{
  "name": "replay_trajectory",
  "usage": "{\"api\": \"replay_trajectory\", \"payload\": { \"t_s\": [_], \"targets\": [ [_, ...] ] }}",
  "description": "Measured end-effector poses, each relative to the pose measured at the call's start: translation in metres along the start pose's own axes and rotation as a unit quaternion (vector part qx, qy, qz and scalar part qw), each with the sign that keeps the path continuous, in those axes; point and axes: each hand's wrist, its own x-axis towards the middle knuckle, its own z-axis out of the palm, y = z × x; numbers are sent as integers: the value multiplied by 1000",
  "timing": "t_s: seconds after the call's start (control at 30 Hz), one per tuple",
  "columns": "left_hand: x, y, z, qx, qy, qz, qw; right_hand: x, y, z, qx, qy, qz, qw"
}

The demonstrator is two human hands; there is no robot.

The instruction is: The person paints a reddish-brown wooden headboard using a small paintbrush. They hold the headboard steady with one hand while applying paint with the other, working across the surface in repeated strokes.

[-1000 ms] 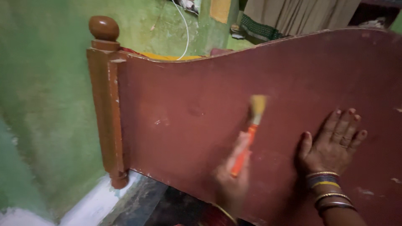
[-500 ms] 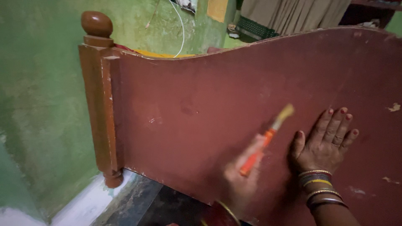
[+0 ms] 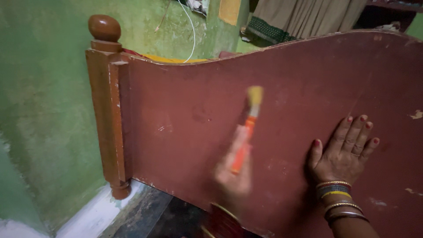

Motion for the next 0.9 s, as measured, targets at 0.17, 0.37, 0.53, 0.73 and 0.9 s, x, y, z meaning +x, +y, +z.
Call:
{"api": "replay_trajectory", "payload": {
  "t_s": [0.17, 0.37, 0.53, 0.73, 0.9],
  "targets": [
    [-41, 39, 44, -44, -111, 30, 992, 3, 21, 21, -44, -17, 16, 999],
    [-40, 48, 49, -100, -131, 13, 986, 9, 26, 23, -254, 32, 2, 967],
    [-19, 27, 23, -122, -81, -49, 988, -2, -2, -6, 2, -9, 13, 1000],
    [10, -9, -20, -71, 34, -67, 995, 3, -19, -23, 2, -4, 3, 1000],
    [11, -21, -33, -80, 76, -15, 994, -1, -16, -23, 10, 3, -8, 1000]
  ]
}}
